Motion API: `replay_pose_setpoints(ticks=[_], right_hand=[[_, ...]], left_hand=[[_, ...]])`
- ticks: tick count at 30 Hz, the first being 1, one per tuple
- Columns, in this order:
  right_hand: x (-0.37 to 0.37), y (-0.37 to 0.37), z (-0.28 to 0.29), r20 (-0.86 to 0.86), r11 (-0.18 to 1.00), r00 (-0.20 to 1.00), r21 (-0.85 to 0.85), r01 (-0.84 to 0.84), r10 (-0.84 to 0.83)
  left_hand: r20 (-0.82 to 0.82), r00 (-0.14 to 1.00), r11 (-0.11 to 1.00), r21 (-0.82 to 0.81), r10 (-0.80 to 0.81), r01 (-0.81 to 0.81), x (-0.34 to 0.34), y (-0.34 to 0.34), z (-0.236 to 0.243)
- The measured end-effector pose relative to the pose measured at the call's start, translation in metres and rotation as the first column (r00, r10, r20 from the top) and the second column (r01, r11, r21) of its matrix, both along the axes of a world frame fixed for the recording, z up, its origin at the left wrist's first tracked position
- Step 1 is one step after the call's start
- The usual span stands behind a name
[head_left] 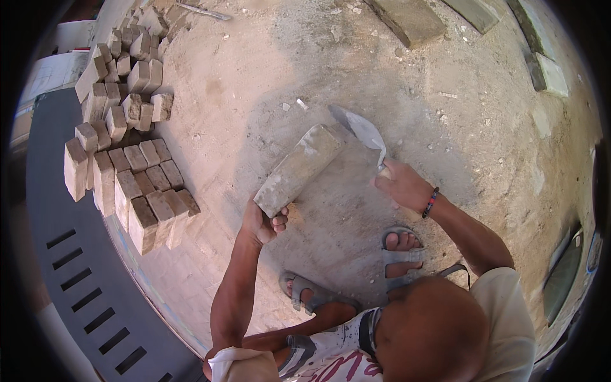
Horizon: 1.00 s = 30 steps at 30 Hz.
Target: The person uses a trowel to chip and smooth the edges of rectangular stone blocks. They repeatedly pick up blocks, strike them with the trowel, and place them back on the ground.
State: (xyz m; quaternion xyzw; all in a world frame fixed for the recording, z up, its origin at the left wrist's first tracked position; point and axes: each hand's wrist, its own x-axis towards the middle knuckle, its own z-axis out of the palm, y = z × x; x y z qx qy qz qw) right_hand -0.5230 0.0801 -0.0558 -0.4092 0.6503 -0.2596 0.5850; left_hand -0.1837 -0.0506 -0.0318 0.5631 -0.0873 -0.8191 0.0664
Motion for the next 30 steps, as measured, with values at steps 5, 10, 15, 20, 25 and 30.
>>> replay_pose_setpoints(ticks=[5,10,15,20,25,30], right_hand=[[0.013,0.011,0.0,0.012,0.973,1.0,-0.229,-0.02,0.024],[-0.007,-0.001,0.014,0.061,0.998,0.998,0.058,0.011,-0.014],[-0.02,0.013,0.012,0.063,0.979,0.985,-0.117,0.168,-0.161],[-0.003,0.03,0.022,0.102,0.965,0.961,-0.013,0.261,-0.258],[0.012,0.056,-0.003,0.168,0.975,0.96,0.046,0.219,-0.224],[0.037,0.052,0.014,0.053,0.998,0.997,-0.022,0.052,-0.051]], left_hand=[[0.637,0.763,0.806,-0.391,-0.112,0.444,0.004,-0.014,0.009],[0.959,0.281,-0.406,-0.24,0.044,0.882,-0.069,0.007,0.036],[0.932,0.156,-0.014,-0.17,-0.327,0.985,-0.113,-0.016,0.062],[0.366,0.904,0.767,-0.508,-0.22,0.393,-0.016,-0.004,0.076],[0.834,0.513,0.464,-0.379,-0.203,0.8,0.018,0.004,0.16],[0.987,0.152,0.146,-0.158,0.052,0.977,0.102,0.024,0.209]])
